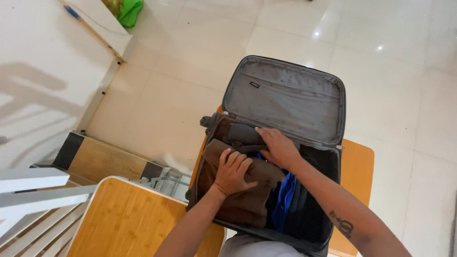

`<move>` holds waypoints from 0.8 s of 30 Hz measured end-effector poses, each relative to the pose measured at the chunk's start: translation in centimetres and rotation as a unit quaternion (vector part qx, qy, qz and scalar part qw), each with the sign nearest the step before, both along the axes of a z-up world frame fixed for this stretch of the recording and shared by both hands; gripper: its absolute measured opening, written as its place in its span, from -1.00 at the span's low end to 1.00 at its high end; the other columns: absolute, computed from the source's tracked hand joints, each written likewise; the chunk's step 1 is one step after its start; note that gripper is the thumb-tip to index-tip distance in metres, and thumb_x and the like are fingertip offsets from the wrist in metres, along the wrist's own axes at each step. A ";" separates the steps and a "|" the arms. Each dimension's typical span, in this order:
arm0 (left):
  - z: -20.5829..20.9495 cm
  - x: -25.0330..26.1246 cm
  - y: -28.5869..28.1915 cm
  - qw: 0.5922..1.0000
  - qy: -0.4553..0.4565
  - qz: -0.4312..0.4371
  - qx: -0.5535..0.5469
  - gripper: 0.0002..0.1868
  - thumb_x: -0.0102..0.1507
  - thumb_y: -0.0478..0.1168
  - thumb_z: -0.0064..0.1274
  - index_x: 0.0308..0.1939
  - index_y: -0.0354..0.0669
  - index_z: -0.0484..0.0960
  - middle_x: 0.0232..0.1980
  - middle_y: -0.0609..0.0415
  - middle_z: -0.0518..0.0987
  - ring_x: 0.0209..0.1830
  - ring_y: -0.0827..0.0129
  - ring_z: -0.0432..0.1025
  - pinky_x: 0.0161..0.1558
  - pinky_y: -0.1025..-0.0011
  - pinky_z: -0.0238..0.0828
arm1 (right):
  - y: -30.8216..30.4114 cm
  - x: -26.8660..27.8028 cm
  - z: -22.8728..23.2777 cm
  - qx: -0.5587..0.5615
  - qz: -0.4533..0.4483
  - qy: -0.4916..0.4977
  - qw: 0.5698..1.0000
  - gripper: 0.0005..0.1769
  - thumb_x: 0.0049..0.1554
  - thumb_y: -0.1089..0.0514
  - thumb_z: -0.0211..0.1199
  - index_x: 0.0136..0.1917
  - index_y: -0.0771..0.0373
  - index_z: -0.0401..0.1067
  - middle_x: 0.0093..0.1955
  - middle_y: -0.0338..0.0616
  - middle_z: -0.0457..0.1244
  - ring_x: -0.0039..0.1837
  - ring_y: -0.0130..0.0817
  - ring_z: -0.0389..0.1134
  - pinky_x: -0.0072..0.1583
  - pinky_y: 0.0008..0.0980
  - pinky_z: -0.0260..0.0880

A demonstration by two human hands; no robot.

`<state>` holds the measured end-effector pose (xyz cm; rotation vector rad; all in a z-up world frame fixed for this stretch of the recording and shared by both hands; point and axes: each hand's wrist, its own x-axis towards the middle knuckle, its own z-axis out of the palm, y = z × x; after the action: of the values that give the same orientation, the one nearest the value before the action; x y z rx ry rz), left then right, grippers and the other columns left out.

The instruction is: The person picks up several garments from a pile, folds a brown zip-up hoodie and a grey collared shirt, and places them into an open suitcase.

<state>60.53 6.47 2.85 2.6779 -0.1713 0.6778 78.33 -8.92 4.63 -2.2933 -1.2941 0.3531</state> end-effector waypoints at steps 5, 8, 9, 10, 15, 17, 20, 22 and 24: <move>-0.7 -1.0 0.2 0.998 -0.046 0.028 0.014 -0.15 -0.12 0.18 0.53 0.11 -0.04 0.48 0.10 0.03 0.48 0.22 0.14 0.35 0.46 -0.08 -0.05 | 3.5 0.0 -8.3 0.014 0.117 -0.089 0.989 -0.14 0.05 0.06 0.40 0.52 0.15 0.11 0.50 0.00 0.11 0.46 0.03 0.13 0.36 -0.11 0.25; -1.2 -0.6 0.1 0.998 -0.037 0.034 0.029 -0.20 -0.04 0.17 0.50 0.13 -0.02 0.48 0.14 0.02 0.48 0.28 0.14 0.34 0.50 -0.08 -0.07 | 5.3 0.7 -12.9 -0.078 0.135 -0.122 0.980 -0.13 0.11 0.04 0.36 0.59 0.05 0.06 0.55 -0.07 0.07 0.45 -0.03 0.14 0.42 -0.17 0.26; -1.2 -0.5 0.0 0.998 -0.036 0.038 0.031 -0.20 -0.04 0.17 0.50 0.13 -0.02 0.48 0.14 0.02 0.48 0.28 0.14 0.34 0.50 -0.08 -0.07 | 5.7 1.2 -13.9 -0.052 0.138 -0.174 0.974 -0.14 0.15 -0.04 0.31 0.61 0.04 0.02 0.56 -0.03 0.03 0.50 0.01 0.10 0.41 -0.16 0.23; -1.3 -0.4 -0.1 0.997 -0.040 0.048 0.037 -0.24 0.03 0.19 0.45 0.15 -0.05 0.48 0.19 -0.01 0.46 0.33 0.11 0.32 0.51 -0.11 -0.09 | 6.0 1.4 -14.8 -0.025 0.140 -0.226 0.964 -0.13 0.18 -0.12 0.26 0.63 0.02 -0.01 0.57 0.01 0.00 0.56 0.04 0.06 0.41 -0.14 0.20; -1.1 0.0 0.7 0.994 -0.024 0.090 0.048 -0.34 0.25 0.22 0.26 0.26 -0.05 0.47 0.36 -0.08 0.39 0.47 0.05 0.22 0.56 -0.14 -0.15 | 5.1 1.4 -15.1 -0.126 0.142 -0.391 0.901 -0.16 0.18 -0.19 0.03 0.62 0.05 -0.12 0.64 -0.07 -0.10 0.63 -0.10 -0.04 0.48 -0.14 0.08; -1.0 -0.1 1.1 0.991 0.040 0.127 -0.010 -0.29 0.22 0.23 0.18 0.31 -0.05 0.44 0.41 -0.18 0.33 0.50 -0.08 0.14 0.51 -0.18 -0.17 | 4.0 2.1 -15.2 -0.159 0.161 -0.383 0.896 -0.17 0.18 -0.22 -0.04 0.61 0.08 -0.14 0.64 -0.07 -0.13 0.63 -0.13 -0.07 0.48 -0.07 0.05; -1.6 0.6 1.6 0.986 0.081 0.141 -0.027 -0.24 0.28 0.23 0.13 0.43 -0.09 0.38 0.50 -0.21 0.27 0.57 -0.11 0.08 0.55 -0.16 -0.18 | -0.6 3.0 -14.2 0.040 0.061 0.091 0.993 -0.36 0.24 0.02 -0.02 0.55 0.17 0.20 0.66 -0.03 0.03 0.54 -0.17 0.18 0.48 -0.25 0.15; -2.3 1.2 1.6 0.986 0.082 0.146 -0.023 -0.23 0.29 0.23 0.11 0.44 -0.14 0.36 0.52 -0.23 0.25 0.58 -0.12 0.06 0.55 -0.17 -0.19 | -3.7 2.1 -12.3 0.108 -0.013 0.339 0.934 -0.42 0.21 0.04 0.02 0.45 0.24 0.33 0.62 0.01 0.10 0.46 -0.15 0.27 0.43 -0.28 0.25; -2.8 1.9 1.7 0.986 0.084 0.146 -0.020 -0.22 0.31 0.23 0.09 0.44 -0.18 0.35 0.53 -0.25 0.22 0.59 -0.13 0.04 0.55 -0.18 -0.20 | -5.0 0.9 -9.7 0.214 -0.104 0.308 0.921 -0.53 0.46 0.02 -0.14 0.38 0.24 0.48 0.44 0.09 0.35 0.46 -0.15 0.33 0.49 -0.29 0.21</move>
<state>62.46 8.13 0.10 2.7310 0.2815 0.5282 79.25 -13.93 -5.06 -1.7218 -0.7121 0.5917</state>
